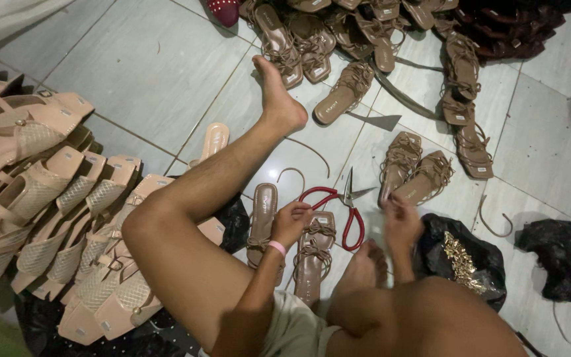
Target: The person sits on the floor and assembles beige sandals by attaching straps and securing them with small metal fasteners. They use red-handled shears to trim excess strap material and place the finished sandals aside.
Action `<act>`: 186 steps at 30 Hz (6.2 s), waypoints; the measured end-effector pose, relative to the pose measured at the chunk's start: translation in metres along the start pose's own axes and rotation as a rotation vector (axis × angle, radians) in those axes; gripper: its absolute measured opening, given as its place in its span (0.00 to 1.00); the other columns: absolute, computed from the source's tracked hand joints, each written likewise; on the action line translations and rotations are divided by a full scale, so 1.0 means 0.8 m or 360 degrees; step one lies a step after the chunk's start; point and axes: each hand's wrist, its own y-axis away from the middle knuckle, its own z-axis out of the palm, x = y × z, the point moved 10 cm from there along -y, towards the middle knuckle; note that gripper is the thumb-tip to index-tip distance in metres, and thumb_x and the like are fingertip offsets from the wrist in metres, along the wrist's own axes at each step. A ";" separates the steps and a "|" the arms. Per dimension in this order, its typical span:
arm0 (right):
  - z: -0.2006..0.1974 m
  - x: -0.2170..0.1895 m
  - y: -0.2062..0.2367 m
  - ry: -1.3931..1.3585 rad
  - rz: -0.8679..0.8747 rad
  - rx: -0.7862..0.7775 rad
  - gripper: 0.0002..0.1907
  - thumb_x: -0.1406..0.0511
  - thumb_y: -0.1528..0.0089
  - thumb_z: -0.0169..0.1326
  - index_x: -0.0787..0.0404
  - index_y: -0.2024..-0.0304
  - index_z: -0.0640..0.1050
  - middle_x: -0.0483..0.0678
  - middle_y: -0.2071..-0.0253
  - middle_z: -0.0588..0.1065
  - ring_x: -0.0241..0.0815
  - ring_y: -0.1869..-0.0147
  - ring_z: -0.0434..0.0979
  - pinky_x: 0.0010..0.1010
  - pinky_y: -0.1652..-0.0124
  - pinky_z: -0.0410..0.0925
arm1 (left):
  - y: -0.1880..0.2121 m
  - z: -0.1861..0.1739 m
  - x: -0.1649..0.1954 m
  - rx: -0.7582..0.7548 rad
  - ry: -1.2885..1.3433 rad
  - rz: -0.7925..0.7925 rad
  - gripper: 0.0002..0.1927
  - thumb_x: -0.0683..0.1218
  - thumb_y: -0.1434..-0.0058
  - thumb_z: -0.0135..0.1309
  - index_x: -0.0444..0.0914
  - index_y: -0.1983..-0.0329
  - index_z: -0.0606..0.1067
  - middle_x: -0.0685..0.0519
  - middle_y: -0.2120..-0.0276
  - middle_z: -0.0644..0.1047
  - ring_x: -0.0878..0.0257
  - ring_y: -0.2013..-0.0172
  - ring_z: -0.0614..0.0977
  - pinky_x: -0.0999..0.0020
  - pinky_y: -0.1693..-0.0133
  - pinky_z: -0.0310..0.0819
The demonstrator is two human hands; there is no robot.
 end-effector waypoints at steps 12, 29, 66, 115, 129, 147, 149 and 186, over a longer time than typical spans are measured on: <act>0.176 -0.083 0.058 -0.0346 0.0501 -0.1004 0.17 0.67 0.41 0.63 0.66 0.50 0.82 0.50 0.63 0.84 0.34 0.60 0.83 0.25 0.60 0.75 | 0.040 -0.022 0.103 0.0177 -0.0497 0.0662 0.22 0.40 0.52 0.68 0.35 0.52 0.79 0.46 0.58 0.81 0.58 0.66 0.84 0.66 0.64 0.80; 0.145 -0.070 0.084 0.0382 -0.0612 -0.0963 0.10 0.61 0.43 0.64 0.58 0.61 0.87 0.48 0.63 0.85 0.44 0.66 0.84 0.38 0.58 0.69 | 0.045 -0.010 0.100 0.0156 -0.0984 0.0817 0.09 0.36 0.48 0.60 0.35 0.63 0.83 0.40 0.60 0.81 0.42 0.59 0.82 0.55 0.55 0.76; 0.138 -0.084 0.088 0.0437 -0.0328 -0.1018 0.10 0.61 0.40 0.58 0.58 0.61 0.85 0.47 0.57 0.83 0.45 0.51 0.81 0.51 0.38 0.54 | -0.011 0.009 0.017 -0.0541 -0.0379 -0.0013 0.09 0.43 0.46 0.68 0.32 0.65 0.85 0.47 0.70 0.85 0.64 0.69 0.84 0.70 0.64 0.79; 0.133 -0.063 0.092 -0.0304 0.0144 -0.1140 0.10 0.68 0.42 0.65 0.66 0.59 0.86 0.50 0.57 0.83 0.40 0.52 0.83 0.29 0.49 0.72 | -0.010 0.033 0.005 -0.0970 -0.0211 -0.0306 0.10 0.41 0.45 0.67 0.31 0.62 0.85 0.50 0.65 0.86 0.67 0.62 0.85 0.75 0.55 0.78; 0.130 -0.077 0.090 -0.0290 0.0167 -0.1081 0.09 0.69 0.42 0.64 0.65 0.59 0.86 0.52 0.56 0.84 0.42 0.52 0.83 0.30 0.50 0.74 | 0.026 0.013 0.043 -0.0164 -0.0945 0.0220 0.08 0.46 0.45 0.65 0.37 0.66 0.84 0.44 0.69 0.83 0.53 0.67 0.86 0.62 0.62 0.78; 0.142 -0.033 0.102 0.0076 0.0213 -0.1246 0.12 0.65 0.41 0.63 0.64 0.56 0.85 0.50 0.63 0.86 0.35 0.63 0.83 0.29 0.60 0.75 | 0.028 0.006 0.035 -0.0134 -0.0895 0.0011 0.09 0.47 0.48 0.67 0.39 0.67 0.85 0.46 0.68 0.84 0.54 0.66 0.87 0.62 0.59 0.80; 0.143 -0.027 0.102 0.0120 0.0185 -0.1287 0.13 0.65 0.41 0.63 0.63 0.56 0.85 0.49 0.63 0.86 0.33 0.63 0.83 0.28 0.61 0.75 | 0.030 0.005 0.035 -0.0106 -0.0911 -0.0007 0.08 0.48 0.48 0.67 0.40 0.66 0.85 0.46 0.67 0.84 0.54 0.65 0.87 0.62 0.59 0.80; 0.142 -0.076 0.103 -0.0043 0.0012 -0.1335 0.10 0.67 0.38 0.59 0.65 0.56 0.83 0.52 0.58 0.83 0.41 0.56 0.83 0.32 0.54 0.74 | 0.010 0.013 0.031 -0.0672 -0.0491 -0.0005 0.07 0.41 0.44 0.65 0.32 0.65 0.84 0.46 0.68 0.85 0.62 0.67 0.85 0.68 0.61 0.80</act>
